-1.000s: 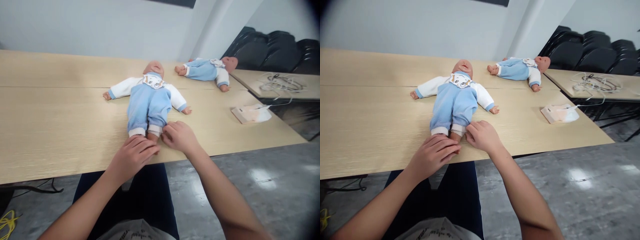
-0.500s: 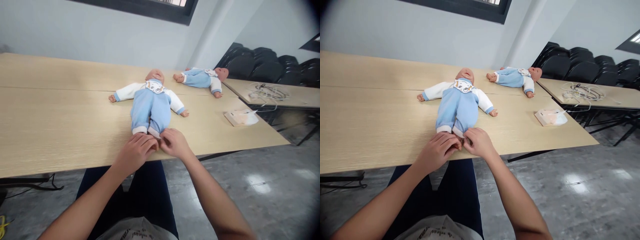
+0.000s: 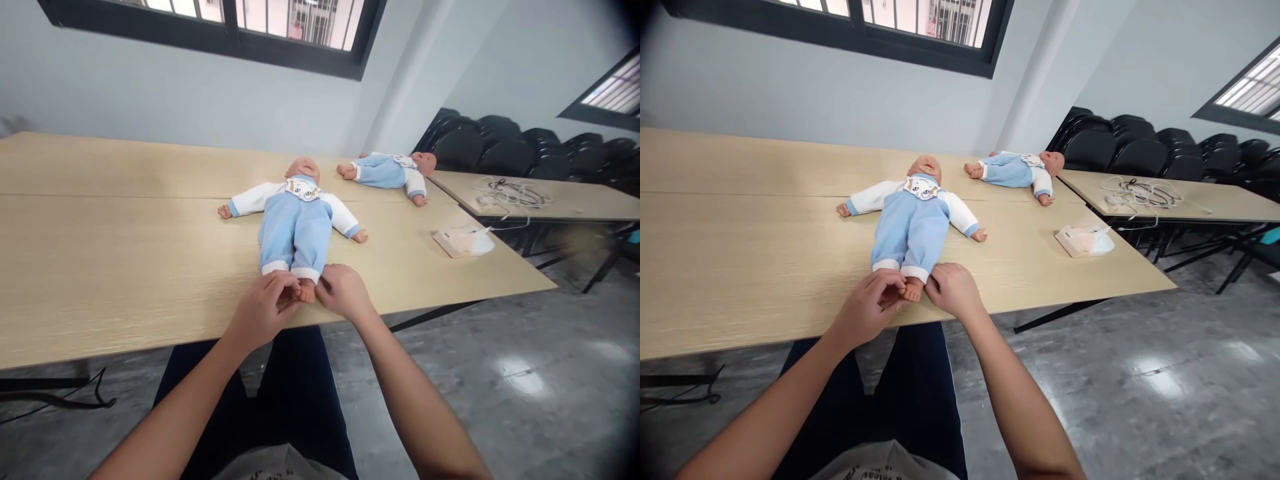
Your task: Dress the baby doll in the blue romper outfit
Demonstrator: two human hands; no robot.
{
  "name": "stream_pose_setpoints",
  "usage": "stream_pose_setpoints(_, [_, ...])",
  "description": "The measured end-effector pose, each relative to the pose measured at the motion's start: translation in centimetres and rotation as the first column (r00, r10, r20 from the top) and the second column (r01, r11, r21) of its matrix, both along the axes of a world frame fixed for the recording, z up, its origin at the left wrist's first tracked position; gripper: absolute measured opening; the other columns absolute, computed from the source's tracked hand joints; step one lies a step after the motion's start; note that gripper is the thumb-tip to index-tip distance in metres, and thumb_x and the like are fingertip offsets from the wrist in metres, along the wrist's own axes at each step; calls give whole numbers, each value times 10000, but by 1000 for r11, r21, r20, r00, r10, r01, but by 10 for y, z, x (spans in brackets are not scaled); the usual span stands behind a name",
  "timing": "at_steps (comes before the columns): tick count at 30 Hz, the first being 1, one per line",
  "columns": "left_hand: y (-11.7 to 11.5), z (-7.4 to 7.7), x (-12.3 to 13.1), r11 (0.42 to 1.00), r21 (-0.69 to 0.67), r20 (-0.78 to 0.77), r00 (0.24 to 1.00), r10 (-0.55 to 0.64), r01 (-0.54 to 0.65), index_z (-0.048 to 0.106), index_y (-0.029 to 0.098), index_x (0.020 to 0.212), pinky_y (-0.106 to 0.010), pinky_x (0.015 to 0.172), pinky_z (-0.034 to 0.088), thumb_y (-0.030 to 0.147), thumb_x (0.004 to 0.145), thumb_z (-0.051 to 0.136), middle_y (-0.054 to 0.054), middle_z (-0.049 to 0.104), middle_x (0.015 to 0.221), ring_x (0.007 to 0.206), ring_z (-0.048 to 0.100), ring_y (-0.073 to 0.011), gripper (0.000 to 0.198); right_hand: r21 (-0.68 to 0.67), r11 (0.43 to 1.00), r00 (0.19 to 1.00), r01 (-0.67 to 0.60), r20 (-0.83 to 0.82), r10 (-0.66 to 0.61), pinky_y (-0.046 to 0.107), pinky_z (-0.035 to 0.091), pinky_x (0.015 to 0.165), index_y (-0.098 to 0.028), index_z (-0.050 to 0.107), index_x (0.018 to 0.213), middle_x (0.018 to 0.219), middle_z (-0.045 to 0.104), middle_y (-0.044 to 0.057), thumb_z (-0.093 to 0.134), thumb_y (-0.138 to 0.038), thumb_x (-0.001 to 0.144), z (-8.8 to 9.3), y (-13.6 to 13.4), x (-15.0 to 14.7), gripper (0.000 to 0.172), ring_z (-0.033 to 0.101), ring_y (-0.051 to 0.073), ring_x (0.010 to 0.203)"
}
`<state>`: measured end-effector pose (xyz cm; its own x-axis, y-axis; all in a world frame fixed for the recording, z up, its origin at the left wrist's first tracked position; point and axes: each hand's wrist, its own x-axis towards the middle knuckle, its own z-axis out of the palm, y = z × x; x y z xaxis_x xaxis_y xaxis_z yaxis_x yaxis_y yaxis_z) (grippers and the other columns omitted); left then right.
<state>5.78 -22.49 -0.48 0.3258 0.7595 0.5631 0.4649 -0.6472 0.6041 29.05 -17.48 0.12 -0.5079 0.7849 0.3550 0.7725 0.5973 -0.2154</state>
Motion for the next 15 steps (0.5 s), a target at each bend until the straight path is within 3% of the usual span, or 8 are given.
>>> stream_pose_setpoints(8, [-4,-1,9,990,139,-138,990,33,-14,584,226,1087,-480,1068,533,202,986,657,-79,719,1177,1170,653,-260,127,-93,996,998,-4,-61,-2,319,365,659,-211,569,750,733,670,49,509,-162,932,6,-1,2,197,590,205,685])
stream_pose_setpoints(12, [-6,-2,11,994,109,-129,991,37,-23,582,234,1113,-501,1085,540,189,931,716,-81,710,1196,1183,652,-277,230,-91,996,997,4,-82,-11,340,393,655,-232,523,735,723,660,49,478,-167,938,9,-2,4,218,600,227,681])
stream_pose_setpoints(15, [-7,-5,13,995,90,-106,993,56,-46,568,247,1105,-533,1060,560,278,847,841,-95,705,1191,1193,656,-325,376,-92,995,992,49,-114,-59,360,423,661,-245,496,744,733,663,52,444,-222,1001,9,0,6,263,614,241,679])
